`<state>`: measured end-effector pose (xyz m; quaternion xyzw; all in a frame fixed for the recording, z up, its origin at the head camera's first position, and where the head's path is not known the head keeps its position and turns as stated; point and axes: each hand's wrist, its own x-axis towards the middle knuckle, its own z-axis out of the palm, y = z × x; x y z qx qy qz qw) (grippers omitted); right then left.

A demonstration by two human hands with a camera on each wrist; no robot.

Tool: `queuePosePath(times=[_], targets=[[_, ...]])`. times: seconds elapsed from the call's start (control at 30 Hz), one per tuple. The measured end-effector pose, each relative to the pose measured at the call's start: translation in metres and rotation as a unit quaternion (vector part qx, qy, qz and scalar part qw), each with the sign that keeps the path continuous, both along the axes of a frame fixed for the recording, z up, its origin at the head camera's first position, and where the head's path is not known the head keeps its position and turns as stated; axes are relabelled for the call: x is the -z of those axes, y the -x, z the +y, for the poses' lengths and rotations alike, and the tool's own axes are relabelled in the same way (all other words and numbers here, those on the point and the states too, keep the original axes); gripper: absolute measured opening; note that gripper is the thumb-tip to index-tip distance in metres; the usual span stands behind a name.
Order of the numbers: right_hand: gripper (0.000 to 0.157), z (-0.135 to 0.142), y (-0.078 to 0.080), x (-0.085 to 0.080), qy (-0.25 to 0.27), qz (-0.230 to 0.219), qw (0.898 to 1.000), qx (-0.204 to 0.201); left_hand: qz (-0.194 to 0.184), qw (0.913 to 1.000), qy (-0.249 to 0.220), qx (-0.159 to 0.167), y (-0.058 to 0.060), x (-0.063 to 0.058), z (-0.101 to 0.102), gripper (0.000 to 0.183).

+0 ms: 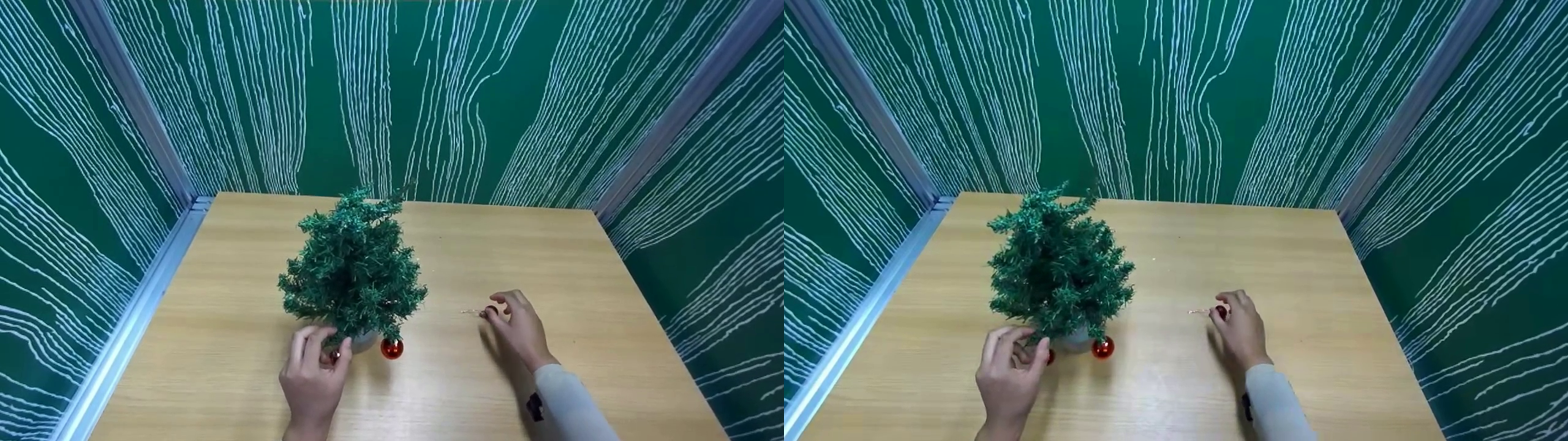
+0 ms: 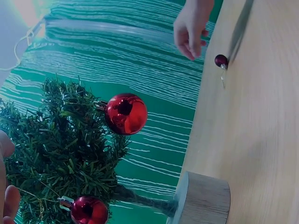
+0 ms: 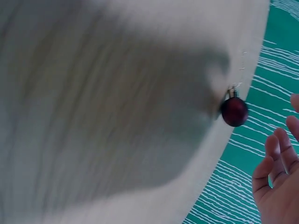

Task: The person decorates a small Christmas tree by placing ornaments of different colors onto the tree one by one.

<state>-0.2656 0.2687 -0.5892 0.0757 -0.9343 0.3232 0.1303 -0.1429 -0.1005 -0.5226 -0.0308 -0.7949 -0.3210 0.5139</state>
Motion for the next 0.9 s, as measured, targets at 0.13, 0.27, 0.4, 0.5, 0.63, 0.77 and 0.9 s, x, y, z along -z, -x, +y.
queuePosePath(times=[0.13, 0.27, 0.4, 0.5, 0.63, 0.77, 0.9], targets=[[0.032, 0.002, 0.000, 0.007, -0.031, 0.011, 0.999, -0.012, 0.000, 1.0000, 0.002, 0.003, -0.001, 0.001, 0.000, 0.021], [0.033, 0.005, 0.001, 0.015, -0.054, 0.025, 0.998, -0.012, 0.000, 1.0000, 0.002, 0.004, -0.001, 0.002, 0.000, 0.021], [0.036, 0.007, 0.004, 0.020, -0.072, 0.025, 0.997, -0.007, 0.000, 1.0000, 0.003, 0.001, -0.001, 0.003, 0.000, 0.022], [0.037, 0.007, 0.006, 0.022, -0.089, 0.020, 0.996, -0.007, -0.002, 1.0000, 0.003, 0.002, -0.001, 0.004, 0.000, 0.022], [0.037, 0.006, 0.007, 0.022, -0.113, 0.016, 0.993, -0.009, -0.004, 1.0000, 0.004, 0.004, -0.001, 0.004, 0.000, 0.022], [0.038, 0.006, 0.009, 0.021, -0.130, 0.016, 0.991, -0.008, -0.005, 1.0000, 0.003, 0.007, -0.001, 0.004, 0.000, 0.022], [0.037, 0.007, 0.010, 0.023, -0.137, 0.011, 0.991, -0.007, -0.004, 0.9999, 0.001, 0.011, 0.000, 0.004, -0.001, 0.023]])
